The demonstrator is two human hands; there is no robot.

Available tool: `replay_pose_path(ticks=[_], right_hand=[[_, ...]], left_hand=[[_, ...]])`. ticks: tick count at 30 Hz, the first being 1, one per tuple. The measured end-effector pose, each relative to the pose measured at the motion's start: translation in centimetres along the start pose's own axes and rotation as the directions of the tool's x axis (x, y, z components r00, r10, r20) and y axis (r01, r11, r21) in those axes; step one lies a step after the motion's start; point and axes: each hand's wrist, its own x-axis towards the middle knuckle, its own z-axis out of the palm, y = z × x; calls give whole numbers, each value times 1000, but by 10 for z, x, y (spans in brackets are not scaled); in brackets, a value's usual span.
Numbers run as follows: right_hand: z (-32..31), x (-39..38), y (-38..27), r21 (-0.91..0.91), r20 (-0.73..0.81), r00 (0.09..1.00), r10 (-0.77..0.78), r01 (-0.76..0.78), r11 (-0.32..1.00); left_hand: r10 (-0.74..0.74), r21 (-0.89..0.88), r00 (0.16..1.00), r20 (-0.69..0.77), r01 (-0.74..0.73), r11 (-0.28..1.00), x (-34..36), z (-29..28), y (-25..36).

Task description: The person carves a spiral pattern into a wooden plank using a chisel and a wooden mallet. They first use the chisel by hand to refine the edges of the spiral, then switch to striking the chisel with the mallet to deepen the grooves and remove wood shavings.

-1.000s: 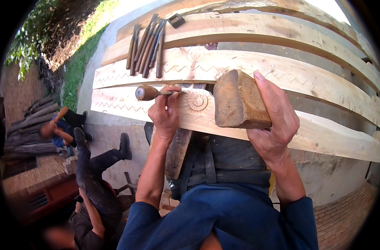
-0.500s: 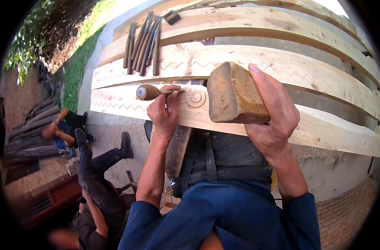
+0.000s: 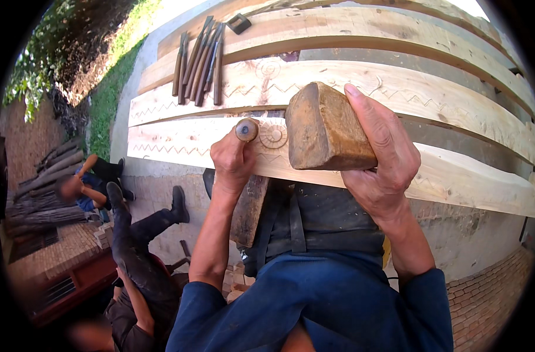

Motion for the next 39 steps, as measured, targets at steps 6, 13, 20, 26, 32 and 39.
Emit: replay_pose_path(ticks=[6, 13, 20, 26, 32, 39], right_hand=[[-1, 1, -9, 83, -104, 994, -29, 38, 996], [7, 4, -14, -155, 21, 994, -105, 107, 982], [18, 10, -10, -46, -266, 956, -126, 118, 992], [14, 19, -7, -249, -75, 987, -145, 122, 961], [-3, 0, -8, -78, -203, 979, -2, -14, 997], [-16, -25, 2, 21, -325, 911, 255, -263, 965]], left_hand=[[57, -3, 998, 26, -57, 998, 5, 0, 3], [110, 35, 992, 68, -112, 993, 12, 0, 8], [122, 66, 987, 101, -129, 989, 7, 0, 4], [144, 42, 986, 79, -148, 988, 14, -1, 3], [14, -15, 994, -108, -16, 1000, -6, 7, -8], [-400, -242, 894, -201, 350, 905, -11, 2, 1]])
